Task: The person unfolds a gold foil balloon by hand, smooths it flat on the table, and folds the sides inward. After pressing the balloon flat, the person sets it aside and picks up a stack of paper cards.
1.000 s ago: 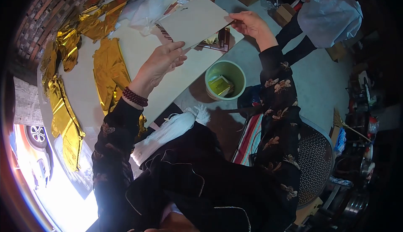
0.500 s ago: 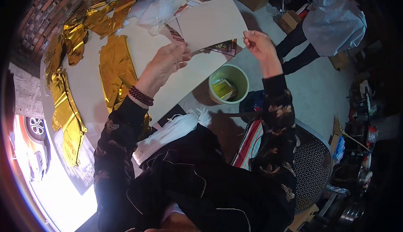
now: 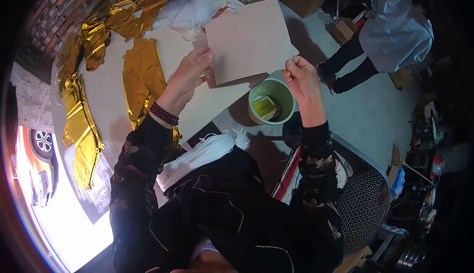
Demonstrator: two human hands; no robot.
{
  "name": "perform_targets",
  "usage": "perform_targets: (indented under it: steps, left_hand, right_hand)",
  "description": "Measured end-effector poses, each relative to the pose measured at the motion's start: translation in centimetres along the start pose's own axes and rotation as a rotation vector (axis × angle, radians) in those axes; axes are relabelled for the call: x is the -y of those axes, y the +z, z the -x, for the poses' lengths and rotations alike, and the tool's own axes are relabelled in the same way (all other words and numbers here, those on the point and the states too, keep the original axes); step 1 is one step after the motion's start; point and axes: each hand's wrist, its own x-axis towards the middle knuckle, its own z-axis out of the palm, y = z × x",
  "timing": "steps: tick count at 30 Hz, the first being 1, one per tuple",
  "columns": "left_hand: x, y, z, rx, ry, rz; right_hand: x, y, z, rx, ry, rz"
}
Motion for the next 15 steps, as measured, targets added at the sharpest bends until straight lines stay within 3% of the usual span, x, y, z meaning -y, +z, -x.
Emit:
perform_targets:
  steps: [5, 9, 12, 15]
  left_hand:
    - [0.8, -0.2, -0.7, -0.002, -0.045, 0.072]
    - [1.3, -0.8, -1.6, 0.06, -0.101, 0.21]
    - [0.1, -0.1, 0.8, -0.113, -0.025, 0.223]
    - [-2.6, 0.0, 4.6, 0.008, 0.188, 0.193]
  right_hand:
    - [0.0, 3.3, 1.7, 0.035, -0.076, 0.088]
    - [0.6, 7.1, 3.8, 0.072, -0.197, 0.418]
    - [0.8, 10.3, 5.1, 0.035, -0.22, 0.63]
    - [1.1, 12.8, 5.3, 0.074, -0.236, 0.739]
